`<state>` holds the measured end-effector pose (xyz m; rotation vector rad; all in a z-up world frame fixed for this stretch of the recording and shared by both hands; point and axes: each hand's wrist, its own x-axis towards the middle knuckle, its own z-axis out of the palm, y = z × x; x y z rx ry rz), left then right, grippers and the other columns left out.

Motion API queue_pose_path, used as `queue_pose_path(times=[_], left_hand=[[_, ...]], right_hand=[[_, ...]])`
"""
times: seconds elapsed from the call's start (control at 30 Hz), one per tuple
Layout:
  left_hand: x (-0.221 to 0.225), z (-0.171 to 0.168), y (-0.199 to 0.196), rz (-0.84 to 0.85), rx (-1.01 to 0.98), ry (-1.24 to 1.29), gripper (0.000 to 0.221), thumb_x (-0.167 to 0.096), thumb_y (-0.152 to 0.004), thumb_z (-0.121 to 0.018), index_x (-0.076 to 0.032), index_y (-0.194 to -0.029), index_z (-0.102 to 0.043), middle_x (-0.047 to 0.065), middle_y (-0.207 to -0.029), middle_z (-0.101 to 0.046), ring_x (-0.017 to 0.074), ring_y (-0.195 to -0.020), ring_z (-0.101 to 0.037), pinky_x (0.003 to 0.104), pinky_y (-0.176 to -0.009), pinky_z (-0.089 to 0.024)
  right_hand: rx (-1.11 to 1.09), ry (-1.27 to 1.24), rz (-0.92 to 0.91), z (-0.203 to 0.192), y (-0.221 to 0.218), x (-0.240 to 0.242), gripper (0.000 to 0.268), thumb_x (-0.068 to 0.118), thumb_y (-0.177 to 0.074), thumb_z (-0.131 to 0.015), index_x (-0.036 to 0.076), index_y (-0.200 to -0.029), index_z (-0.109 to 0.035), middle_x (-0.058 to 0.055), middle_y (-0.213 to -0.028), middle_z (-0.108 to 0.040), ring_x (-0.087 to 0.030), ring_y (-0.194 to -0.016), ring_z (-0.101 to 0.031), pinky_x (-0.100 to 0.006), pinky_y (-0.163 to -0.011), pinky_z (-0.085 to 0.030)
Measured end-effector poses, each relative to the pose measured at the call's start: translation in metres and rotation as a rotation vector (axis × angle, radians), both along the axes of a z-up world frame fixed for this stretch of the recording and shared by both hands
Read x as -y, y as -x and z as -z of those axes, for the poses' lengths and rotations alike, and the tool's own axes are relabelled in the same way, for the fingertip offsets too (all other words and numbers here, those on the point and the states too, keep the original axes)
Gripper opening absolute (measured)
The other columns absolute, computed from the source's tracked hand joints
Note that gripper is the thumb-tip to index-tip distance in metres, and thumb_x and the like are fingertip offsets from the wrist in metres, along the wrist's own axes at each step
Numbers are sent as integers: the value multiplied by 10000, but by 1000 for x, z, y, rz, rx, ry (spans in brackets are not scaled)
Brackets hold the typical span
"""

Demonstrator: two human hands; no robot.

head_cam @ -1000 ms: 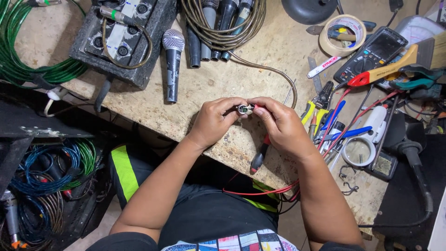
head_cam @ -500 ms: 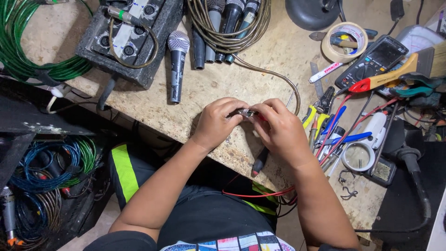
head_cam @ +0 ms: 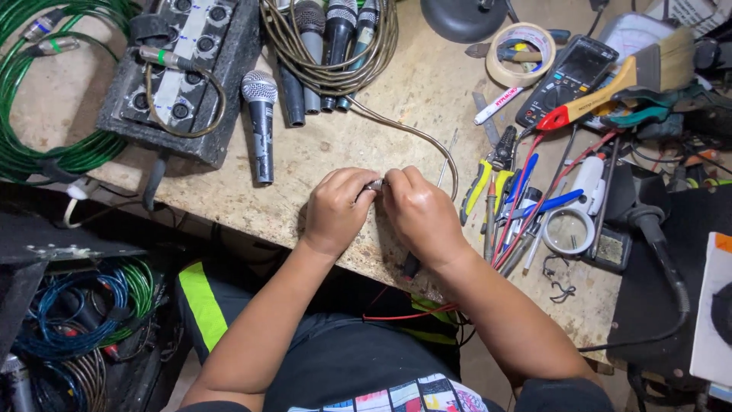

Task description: Testing and inspecting microphones and audio cables on a repair bench

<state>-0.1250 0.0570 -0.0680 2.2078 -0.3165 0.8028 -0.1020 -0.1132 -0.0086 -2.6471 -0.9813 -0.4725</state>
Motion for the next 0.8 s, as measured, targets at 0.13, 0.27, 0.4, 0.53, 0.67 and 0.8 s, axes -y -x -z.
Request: queue_pose_path(times=[0.13, 0.27, 0.4, 0.53, 0.67, 0.8], left_hand=[[-2, 1, -3, 12, -10, -2, 230, -44, -812, -788, -137, -1019, -747, 8, -936, -721, 240, -895, -733, 361, -807, -614], [0, -2, 0, 45, -38, -37, 257, -53, -782, -807, -126, -1020, -740, 21, -927, -718, 252, -912, -725, 368, -814, -618], [0, -2, 2, 73, -57, -95, 284, -63, -775, -812, -126, -1039, -726, 21, -924, -707, 247, -942, -706, 368, -835, -615], [0, 4, 1, 62, -73, -114, 271, -98, -792, -811, -142, -1044, -723, 3, -935, -707, 231, -954, -696, 354, -846, -613], [1, 11, 0, 52, -100, -124, 264, -117, -805, -801, -158, -1051, -714, -14, -939, -700, 212, -967, -685, 332, -857, -607], [2, 14, -1, 54, -99, -147, 258, -121, -819, -792, -162, -1056, -699, -20, -942, -687, 198, -978, -675, 312, -870, -603]], right_hand=[[-6, 20, -37, 1, -9, 8, 112, 227, -936, -678, 145, -1007, -652, -24, -777, -585, -266, -656, -720, -359, -584, -600], [-138, -10, -47, -4, -9, 14, 178, 197, -929, -678, 104, -1079, -657, -66, -781, -619, -311, -693, -727, -411, -599, -607], [-101, 129, -106, -3, -14, 18, 150, 261, -911, -677, 115, -942, -655, -79, -717, -583, -325, -632, -711, -417, -550, -588], [-176, 145, -156, -13, -19, 17, 135, 230, -911, -686, 98, -886, -685, -70, -714, -640, -307, -646, -731, -386, -560, -597], [-128, 91, -96, 1, -8, 15, 121, 222, -921, -676, 110, -874, -684, -43, -689, -625, -281, -615, -715, -359, -532, -581], [-54, 46, -91, 13, -10, 18, 112, 207, -905, -687, 130, -827, -667, -18, -657, -606, -253, -602, -703, -330, -525, -568]])
